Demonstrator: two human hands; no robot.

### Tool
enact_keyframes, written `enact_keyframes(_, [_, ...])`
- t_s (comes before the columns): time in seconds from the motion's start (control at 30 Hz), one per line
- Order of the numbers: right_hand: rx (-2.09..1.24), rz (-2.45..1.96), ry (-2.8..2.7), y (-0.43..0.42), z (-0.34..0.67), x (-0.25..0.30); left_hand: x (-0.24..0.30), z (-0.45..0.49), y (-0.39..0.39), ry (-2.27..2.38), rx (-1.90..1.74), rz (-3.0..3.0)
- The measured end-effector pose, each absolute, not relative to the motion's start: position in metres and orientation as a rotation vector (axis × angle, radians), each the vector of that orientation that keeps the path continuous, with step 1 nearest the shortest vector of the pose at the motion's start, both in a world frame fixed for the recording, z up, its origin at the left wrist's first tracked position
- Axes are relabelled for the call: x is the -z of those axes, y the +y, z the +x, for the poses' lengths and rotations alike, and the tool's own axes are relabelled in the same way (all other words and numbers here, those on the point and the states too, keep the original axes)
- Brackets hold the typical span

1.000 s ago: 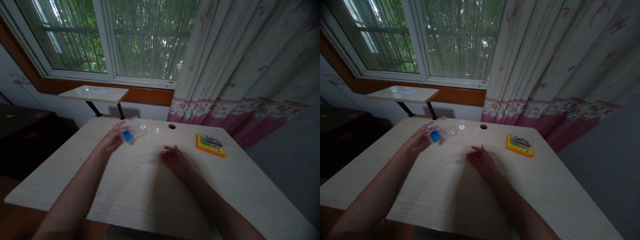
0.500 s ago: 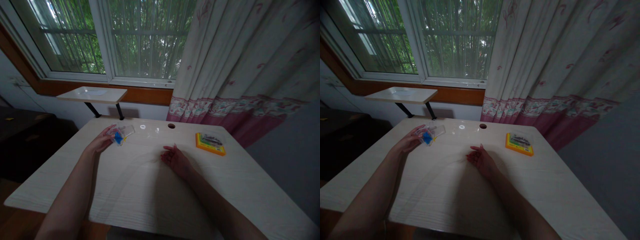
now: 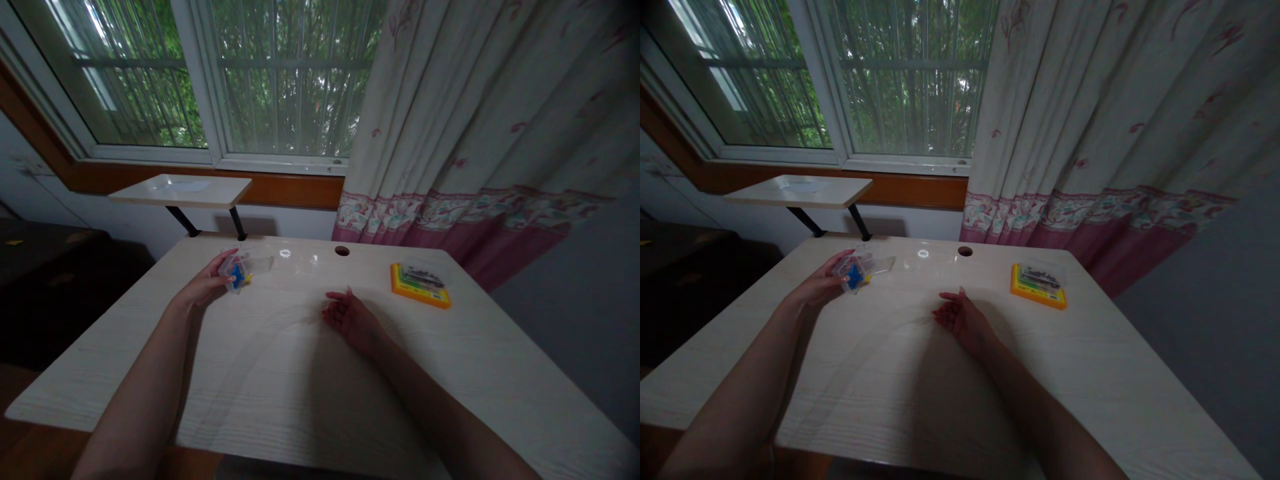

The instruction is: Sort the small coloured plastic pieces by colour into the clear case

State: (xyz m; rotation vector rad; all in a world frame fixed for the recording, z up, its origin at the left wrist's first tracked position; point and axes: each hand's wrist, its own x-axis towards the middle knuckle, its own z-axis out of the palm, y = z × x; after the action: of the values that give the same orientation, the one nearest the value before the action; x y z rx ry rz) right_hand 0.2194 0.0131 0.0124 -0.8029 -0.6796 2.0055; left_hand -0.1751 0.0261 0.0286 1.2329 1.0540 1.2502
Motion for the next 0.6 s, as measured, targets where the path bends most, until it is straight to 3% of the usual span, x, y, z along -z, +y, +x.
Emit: enact_keyframes(0.6, [-2.004,-0.815,-0.69,0.013,0.219,-0.013,-0.035,-0.157,0.025,1.069,-1.199,1.403])
